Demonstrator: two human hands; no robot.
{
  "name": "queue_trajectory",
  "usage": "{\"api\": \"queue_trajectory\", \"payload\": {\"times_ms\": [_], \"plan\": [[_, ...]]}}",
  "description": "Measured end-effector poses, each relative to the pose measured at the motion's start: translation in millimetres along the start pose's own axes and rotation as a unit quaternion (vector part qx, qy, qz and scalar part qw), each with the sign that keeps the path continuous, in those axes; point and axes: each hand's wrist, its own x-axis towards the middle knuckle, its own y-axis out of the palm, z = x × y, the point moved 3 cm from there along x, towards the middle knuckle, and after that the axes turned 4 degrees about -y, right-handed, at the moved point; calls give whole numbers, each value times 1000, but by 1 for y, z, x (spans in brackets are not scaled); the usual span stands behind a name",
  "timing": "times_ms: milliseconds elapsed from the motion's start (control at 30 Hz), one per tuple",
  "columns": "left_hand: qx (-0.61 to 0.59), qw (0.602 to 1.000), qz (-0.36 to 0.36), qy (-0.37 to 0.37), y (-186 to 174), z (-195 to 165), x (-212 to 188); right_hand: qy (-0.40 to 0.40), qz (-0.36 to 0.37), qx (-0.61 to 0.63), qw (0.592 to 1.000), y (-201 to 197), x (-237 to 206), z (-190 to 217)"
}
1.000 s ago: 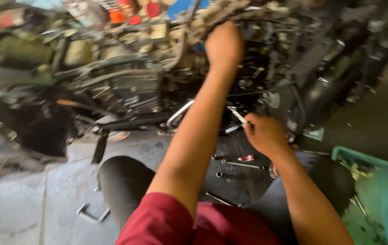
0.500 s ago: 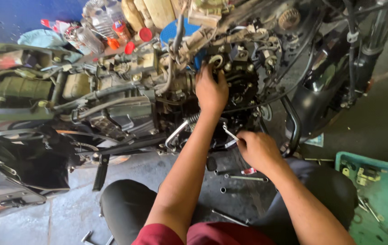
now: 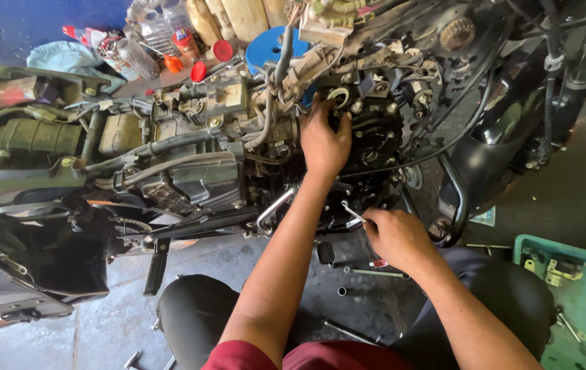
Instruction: The person sits on the floor beside a motorcycle with its engine exposed and uses a wrench to loosen and tighten bolts on the engine assembly. They then take a cloth and wipe the engine area and surrounding parts.
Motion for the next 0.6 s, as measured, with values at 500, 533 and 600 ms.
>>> {"api": "queue_trajectory", "payload": {"times_ms": [500,533,600], "plan": [[-1,999,43,-16,1,7,4,-14,39,-35,999,8,7,15],[-1,999,38,-11,0,6,4,-14,40,-37,998,9,7,16],[-2,999,32,-25,-2,5,2,-11,45,-39,998,10,6,18]]}}
